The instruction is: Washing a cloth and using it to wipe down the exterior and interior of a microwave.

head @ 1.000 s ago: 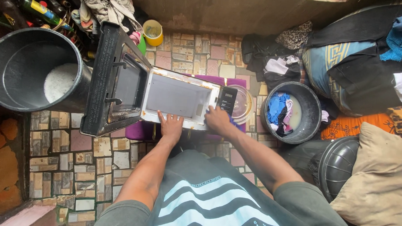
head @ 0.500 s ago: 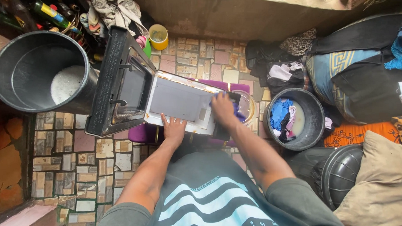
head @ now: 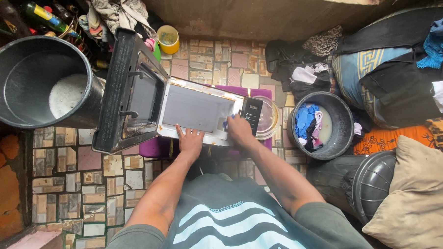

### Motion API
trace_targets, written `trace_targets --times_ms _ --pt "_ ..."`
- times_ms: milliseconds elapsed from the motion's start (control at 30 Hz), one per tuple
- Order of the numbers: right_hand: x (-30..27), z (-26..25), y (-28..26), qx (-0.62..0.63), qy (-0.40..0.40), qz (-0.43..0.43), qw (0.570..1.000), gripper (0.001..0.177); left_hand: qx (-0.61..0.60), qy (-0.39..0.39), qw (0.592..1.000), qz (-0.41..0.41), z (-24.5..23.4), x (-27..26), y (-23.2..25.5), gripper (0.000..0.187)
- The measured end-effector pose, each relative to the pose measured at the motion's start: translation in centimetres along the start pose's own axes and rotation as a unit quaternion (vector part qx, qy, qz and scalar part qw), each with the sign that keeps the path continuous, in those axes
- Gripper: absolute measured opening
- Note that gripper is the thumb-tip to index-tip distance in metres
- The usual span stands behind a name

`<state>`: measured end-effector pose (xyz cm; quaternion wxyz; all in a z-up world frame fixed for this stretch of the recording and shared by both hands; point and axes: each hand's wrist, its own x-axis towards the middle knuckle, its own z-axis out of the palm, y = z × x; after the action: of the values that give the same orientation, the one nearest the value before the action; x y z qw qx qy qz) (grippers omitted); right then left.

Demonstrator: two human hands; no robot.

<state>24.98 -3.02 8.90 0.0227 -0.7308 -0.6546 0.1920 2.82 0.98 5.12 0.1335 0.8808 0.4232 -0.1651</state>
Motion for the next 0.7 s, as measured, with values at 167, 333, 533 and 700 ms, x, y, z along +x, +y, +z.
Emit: trace_targets --times_ms 167,333,533,700 --pt "5.1 -3.5 0.9 -0.028 0.074 0.026 0.997 0.035 0.011 0.017 1.0 -0.005 0.6 0.1 -0.2 0.035" --pt "5.7 -4.7 1.9 -0.042 0.105 0.043 0.993 0.036 -0.003 0.044 0.999 0.007 1.1 0.0 -0.3 0.037" --pt "-0.3 1.7 -0.7 -0.036 0.059 0.057 0.996 0.03 -0.002 0.015 1.0 0.005 0.4 -0.3 0.0 0.033" --pt "-5.6 2.2 -4.5 0.085 -0.023 0.158 0.983 0.046 0.002 0.012 1.0 0.006 1.0 -0.1 -0.1 0.032"
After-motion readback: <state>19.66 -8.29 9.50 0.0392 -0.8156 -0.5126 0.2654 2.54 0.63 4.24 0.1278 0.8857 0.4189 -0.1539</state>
